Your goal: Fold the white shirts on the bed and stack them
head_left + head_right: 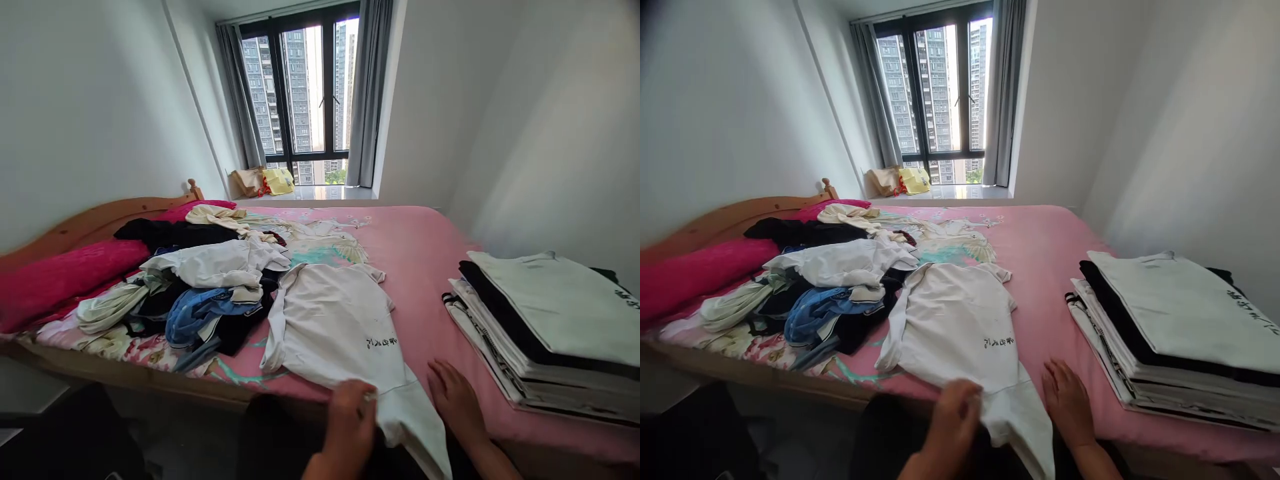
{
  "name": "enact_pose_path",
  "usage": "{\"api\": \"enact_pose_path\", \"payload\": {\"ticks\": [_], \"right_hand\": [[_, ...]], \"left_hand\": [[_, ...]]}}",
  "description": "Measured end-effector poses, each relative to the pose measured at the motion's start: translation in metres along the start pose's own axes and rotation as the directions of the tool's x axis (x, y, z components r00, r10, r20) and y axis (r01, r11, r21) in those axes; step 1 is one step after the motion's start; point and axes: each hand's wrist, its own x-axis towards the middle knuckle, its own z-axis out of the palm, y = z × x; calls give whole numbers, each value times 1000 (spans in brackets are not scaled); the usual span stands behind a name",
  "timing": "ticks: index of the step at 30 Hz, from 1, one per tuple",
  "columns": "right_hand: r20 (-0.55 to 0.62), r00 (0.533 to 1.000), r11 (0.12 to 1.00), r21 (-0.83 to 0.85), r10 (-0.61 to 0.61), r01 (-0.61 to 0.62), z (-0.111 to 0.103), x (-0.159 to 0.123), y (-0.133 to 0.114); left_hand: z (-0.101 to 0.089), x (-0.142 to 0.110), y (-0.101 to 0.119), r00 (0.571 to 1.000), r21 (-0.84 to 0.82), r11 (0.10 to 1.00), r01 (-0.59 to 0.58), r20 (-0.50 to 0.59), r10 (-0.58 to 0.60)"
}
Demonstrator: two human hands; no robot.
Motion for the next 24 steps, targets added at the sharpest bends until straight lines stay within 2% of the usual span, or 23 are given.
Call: {"api": "enact_pose_path", "payload": {"ticks": [2,4,6,8,10,11,13,15,16,17,20,22,24], "right_hand": [[-34,996,995,62,85,-83,4,-14,-8],[5,986,973,159,168,-167,3,-27,-27],[65,969,931,267,239,-247,1,-44,-50],[95,938,856,386,334,-344,1,-65,-68],[91,880,735,514,466,-442,4,-86,-77],[94,834,657,571,544,-493,5,-95,-78],[162,721,475,653,673,-590,7,-108,-77],[279,632,318,678,723,-663,7,-110,-75],[335,616,271,679,713,-682,6,-108,-75],[378,621,247,682,687,-688,5,-105,-76],[430,648,210,709,629,-673,-2,-89,-85],[363,661,205,758,657,-619,-10,-79,-90],[234,656,252,791,717,-558,-24,-70,-87]], "left_hand": [[-31,15,-22,971,125,992,2,-239,29],[-61,26,-50,909,267,963,29,-408,85],[-88,30,-79,835,418,902,109,-531,145],[-109,30,-105,795,511,835,205,-584,163],[-126,28,-122,789,534,801,271,-600,133],[-132,26,-127,795,521,799,301,-600,93],[-140,24,-130,813,473,796,377,-581,-40],[-143,25,-127,812,438,761,479,-549,-196],[-143,26,-124,803,436,732,523,-541,-251],[-143,28,-122,795,446,705,551,-536,-283],[-144,33,-117,785,484,657,578,-549,-285],[-147,35,-118,788,471,674,570,-546,-285],[-152,34,-121,780,345,761,549,-540,-317]]}}
